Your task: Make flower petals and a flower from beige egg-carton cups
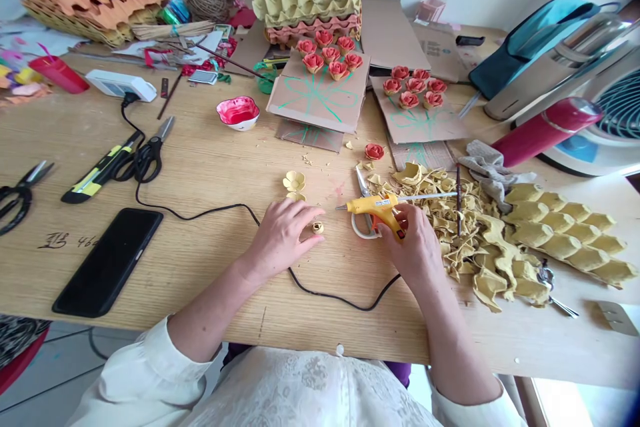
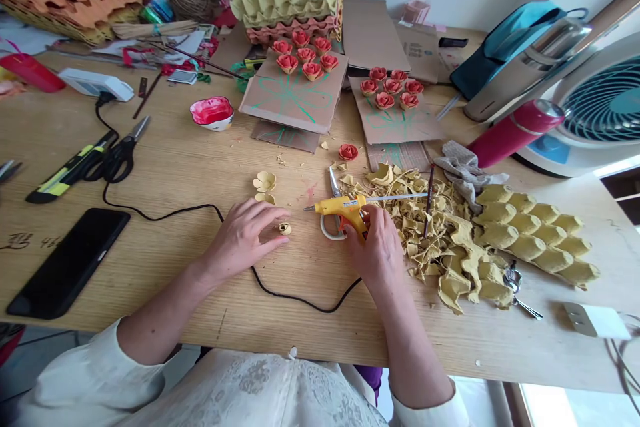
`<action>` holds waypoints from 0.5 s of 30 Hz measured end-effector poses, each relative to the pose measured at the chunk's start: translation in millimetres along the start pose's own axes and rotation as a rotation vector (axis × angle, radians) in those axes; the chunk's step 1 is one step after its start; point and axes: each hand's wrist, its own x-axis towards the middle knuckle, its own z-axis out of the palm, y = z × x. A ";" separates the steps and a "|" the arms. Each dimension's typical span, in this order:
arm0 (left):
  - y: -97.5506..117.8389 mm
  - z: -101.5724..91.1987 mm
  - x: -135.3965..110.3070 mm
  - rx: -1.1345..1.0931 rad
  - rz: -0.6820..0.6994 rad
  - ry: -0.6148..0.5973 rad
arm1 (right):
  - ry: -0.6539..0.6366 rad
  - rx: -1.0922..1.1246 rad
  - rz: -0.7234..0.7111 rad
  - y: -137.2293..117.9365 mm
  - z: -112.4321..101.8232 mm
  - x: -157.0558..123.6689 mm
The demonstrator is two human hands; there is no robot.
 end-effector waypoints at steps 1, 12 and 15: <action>-2.6 -2.7 0.6 -0.026 -0.008 0.037 | -0.001 0.007 0.004 0.2 -0.3 0.2; -33.8 -15.9 7.1 -0.117 -0.251 0.315 | 0.099 0.057 -0.026 5.9 7.7 3.6; -40.8 -10.9 7.4 -0.104 -0.289 0.294 | 0.110 0.062 -0.040 5.6 8.1 5.0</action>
